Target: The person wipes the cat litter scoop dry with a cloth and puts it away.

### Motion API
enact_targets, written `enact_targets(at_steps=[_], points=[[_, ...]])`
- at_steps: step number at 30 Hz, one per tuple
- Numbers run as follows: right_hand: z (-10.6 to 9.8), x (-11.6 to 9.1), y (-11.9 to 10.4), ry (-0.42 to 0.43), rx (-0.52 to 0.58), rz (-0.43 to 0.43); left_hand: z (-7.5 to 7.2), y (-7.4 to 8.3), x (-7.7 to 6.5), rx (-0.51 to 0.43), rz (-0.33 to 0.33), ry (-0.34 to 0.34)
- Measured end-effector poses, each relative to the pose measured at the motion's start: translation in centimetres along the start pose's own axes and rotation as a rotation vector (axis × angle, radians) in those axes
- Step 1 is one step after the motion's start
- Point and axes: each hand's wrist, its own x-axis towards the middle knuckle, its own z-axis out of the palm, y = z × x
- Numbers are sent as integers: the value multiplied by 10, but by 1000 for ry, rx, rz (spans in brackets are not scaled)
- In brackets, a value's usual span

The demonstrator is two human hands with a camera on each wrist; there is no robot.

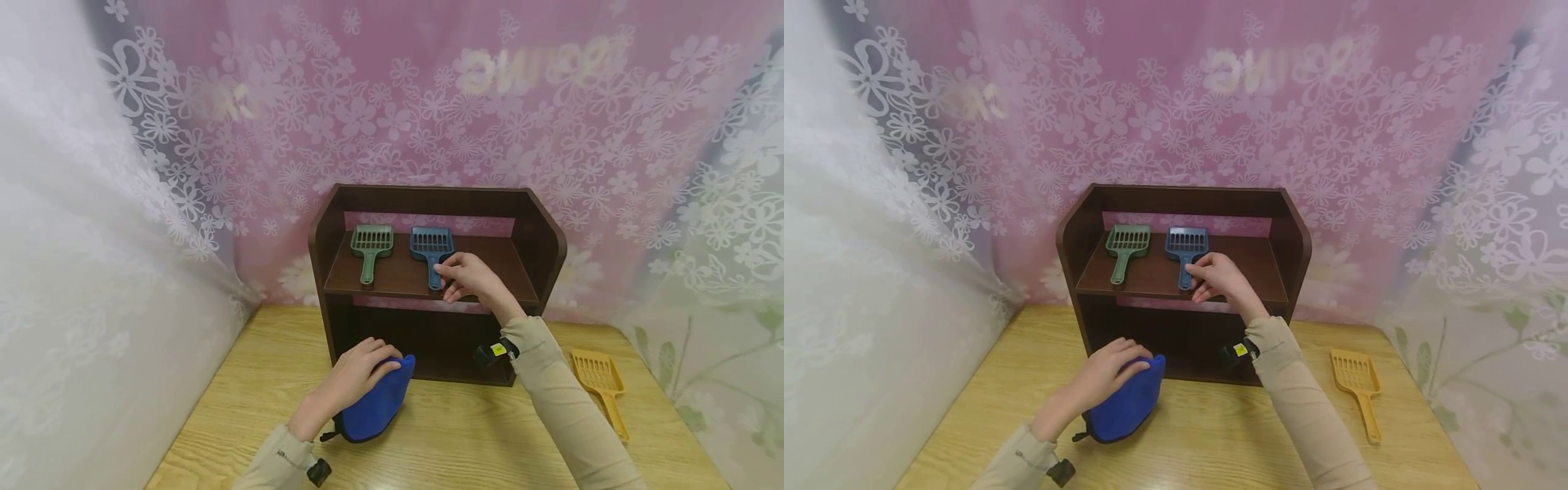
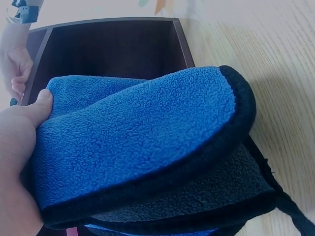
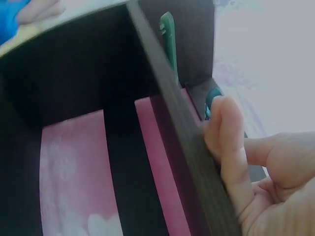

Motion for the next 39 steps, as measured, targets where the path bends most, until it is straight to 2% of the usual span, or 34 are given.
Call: enact_targets(at_steps=[4,8,15,18,22,31,39], points=[[-1,-3,2,41,-18,-24,1,0,0,-4,2,8],[0,-10,6,126,16,-83,2,1,1,-14,3,15],[-3,-37,19,235,159,-351,5,1,1,-26,7,74],[-4,-51,27,264,209,-427,7,2,1,-25,3,95],[-5,-70,39,298,253,-470,9,3,2,-28,-8,100],[-20,-109,72,363,259,-522,16,2,0,-37,-9,97],[-40,-136,125,377,283,-536,17,3,0,-53,-18,94]])
